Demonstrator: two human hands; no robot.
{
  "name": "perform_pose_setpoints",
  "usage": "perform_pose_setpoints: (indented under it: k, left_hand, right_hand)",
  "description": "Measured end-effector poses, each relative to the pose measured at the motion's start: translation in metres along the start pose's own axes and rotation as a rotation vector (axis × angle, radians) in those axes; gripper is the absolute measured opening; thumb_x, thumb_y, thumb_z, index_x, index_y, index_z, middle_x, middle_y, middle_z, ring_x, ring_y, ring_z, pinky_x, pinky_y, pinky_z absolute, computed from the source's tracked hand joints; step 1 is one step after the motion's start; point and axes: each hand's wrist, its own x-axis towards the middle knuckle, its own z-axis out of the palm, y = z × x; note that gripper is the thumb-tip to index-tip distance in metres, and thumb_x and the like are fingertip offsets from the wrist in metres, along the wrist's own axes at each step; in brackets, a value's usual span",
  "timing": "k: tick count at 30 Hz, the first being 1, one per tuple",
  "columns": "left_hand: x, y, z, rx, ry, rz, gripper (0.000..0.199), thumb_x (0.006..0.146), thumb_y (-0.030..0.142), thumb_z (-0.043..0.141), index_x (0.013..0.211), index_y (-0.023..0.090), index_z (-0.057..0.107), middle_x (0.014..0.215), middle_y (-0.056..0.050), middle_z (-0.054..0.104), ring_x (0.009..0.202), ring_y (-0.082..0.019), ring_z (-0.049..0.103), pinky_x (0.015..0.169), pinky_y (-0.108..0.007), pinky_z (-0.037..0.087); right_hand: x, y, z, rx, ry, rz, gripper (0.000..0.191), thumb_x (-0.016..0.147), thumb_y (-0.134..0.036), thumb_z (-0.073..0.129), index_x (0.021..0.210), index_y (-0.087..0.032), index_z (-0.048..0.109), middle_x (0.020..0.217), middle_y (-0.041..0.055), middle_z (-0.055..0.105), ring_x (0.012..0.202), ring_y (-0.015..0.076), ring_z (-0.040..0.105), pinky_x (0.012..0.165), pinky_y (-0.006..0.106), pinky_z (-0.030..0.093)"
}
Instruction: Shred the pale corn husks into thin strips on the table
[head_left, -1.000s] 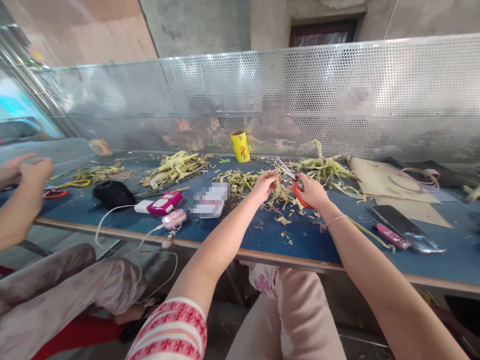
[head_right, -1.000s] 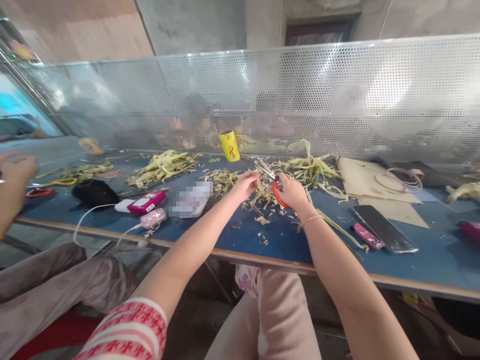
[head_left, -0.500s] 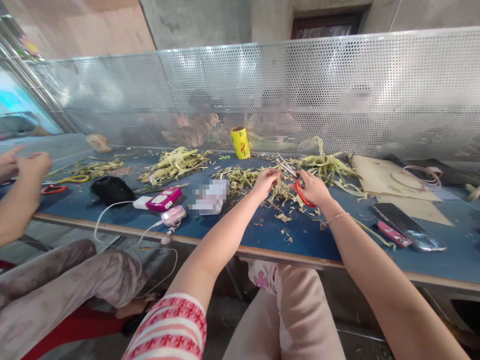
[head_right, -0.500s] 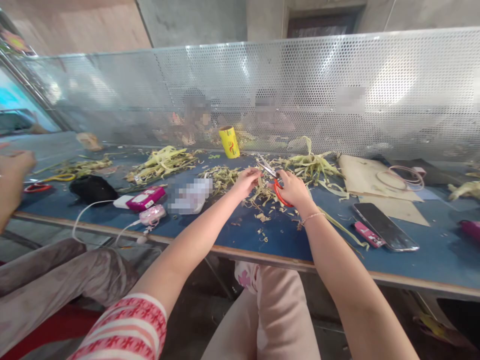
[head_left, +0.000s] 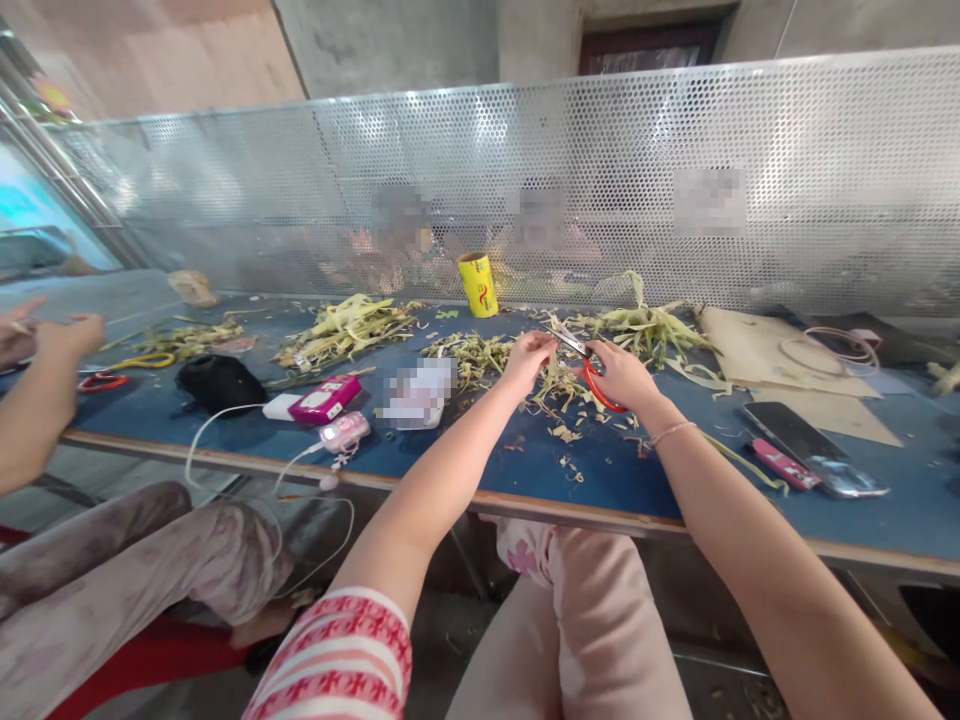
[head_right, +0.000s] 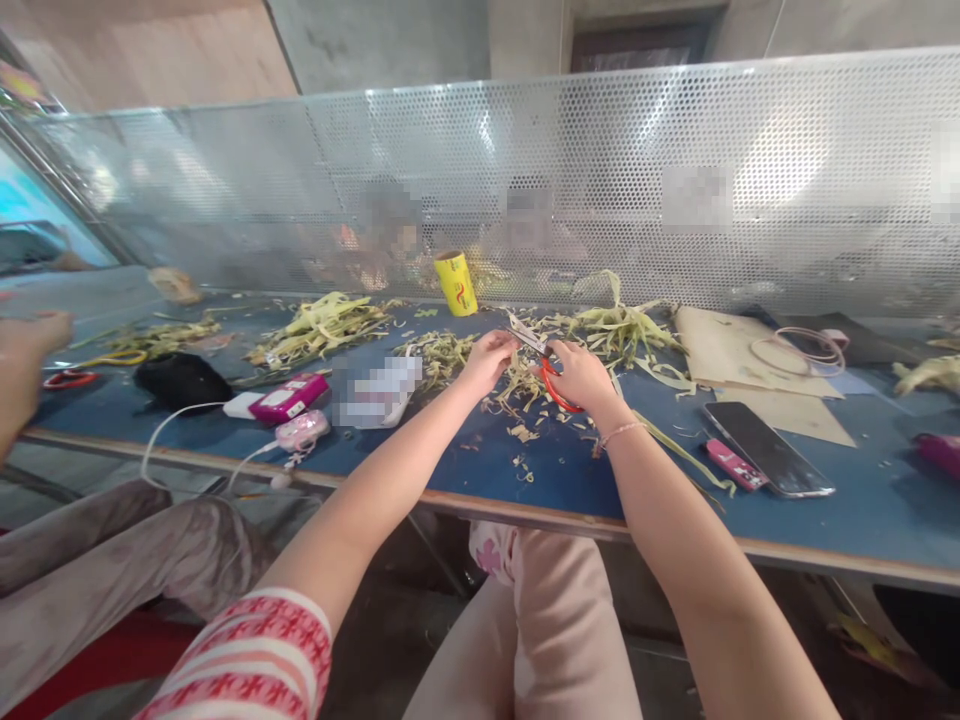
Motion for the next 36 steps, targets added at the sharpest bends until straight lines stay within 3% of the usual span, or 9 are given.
perform_pose_setpoints:
  k: [15,25,36]
  left_hand:
    - [0.0002,-0.0027,-0.0001,0.108,-0.016,0.010,0.013,0.074,0.010,0.069,0.071,0.016,0.058,0.057,0.004,0.057,0.049,-0.005,0.045,0.051,-0.020,0.029]
    - [0.0011,-0.0016,-0.0002,0.070,-0.012,0.021,0.014,0.074,0.008,0.067,0.069,0.016,0.056,0.058,0.005,0.055,0.049,-0.005,0.045,0.050,-0.019,0.030]
    - [0.0052,-0.0074,-0.0043,0.112,-0.053,0.050,0.013,0.074,0.013,0.072,0.072,0.016,0.059,0.059,0.004,0.056,0.050,-0.005,0.045,0.051,-0.020,0.030]
  right_hand:
    - [0.0006,-0.0026,-0.0032,-0.018,-0.016,0.036,0.041,0.090,-0.052,0.050,0.115,-0.021,0.062,0.103,0.0097,0.071,0.088,0.0241,0.066,0.068,0.029,0.045]
    - [-0.0019,-0.0046,-0.0047,-0.047,0.023,-0.024,0.046,0.089,-0.051,0.051,0.120,-0.018,0.057,0.117,0.0135,0.065,0.098,0.0293,0.065,0.080,0.036,0.048]
    - [0.0002,-0.0030,-0.0023,-0.038,0.014,0.000,0.044,0.090,-0.053,0.049,0.118,-0.019,0.059,0.111,0.0118,0.068,0.092,0.0266,0.065,0.075,0.032,0.047]
